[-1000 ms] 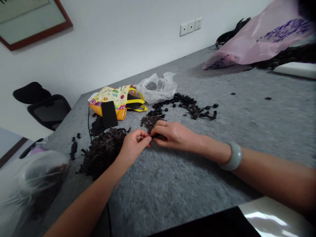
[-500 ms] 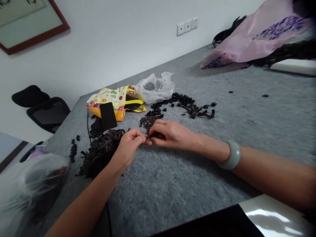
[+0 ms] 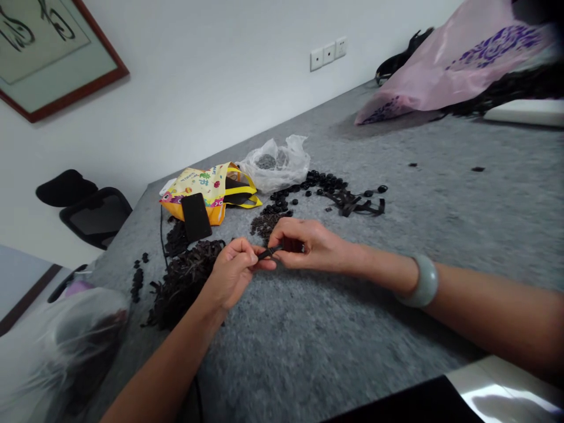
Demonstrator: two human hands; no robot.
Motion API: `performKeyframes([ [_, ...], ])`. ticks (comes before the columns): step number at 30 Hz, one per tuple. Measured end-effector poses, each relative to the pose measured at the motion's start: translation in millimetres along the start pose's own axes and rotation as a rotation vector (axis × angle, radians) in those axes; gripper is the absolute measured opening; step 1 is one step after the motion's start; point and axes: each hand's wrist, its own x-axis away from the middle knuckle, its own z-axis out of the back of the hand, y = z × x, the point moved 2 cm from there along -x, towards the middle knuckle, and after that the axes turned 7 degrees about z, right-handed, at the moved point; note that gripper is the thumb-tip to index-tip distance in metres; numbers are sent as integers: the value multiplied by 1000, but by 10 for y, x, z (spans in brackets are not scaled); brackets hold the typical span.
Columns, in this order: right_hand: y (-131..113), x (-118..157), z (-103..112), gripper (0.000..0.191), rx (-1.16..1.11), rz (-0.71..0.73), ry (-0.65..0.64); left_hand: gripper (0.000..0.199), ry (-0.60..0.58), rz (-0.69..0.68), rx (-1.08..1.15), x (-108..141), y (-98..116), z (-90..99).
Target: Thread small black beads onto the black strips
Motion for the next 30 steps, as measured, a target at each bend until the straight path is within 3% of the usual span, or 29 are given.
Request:
performKeyframes([
  [9,109,-6,-31,11,-106,-112,16,21,29,-25,43,-46,-34,44],
  [15,104,-10,-46,8,10,-44,10,19,77,-65,-175,-66,-109,58],
  [21,244,17,-113,24,-409,-381,-76,14,147,-122,-268,-100,-122,135],
  [30,313,23,-176,30,-492,-489,-45,12,245,-217,-547,-106,-66,146],
])
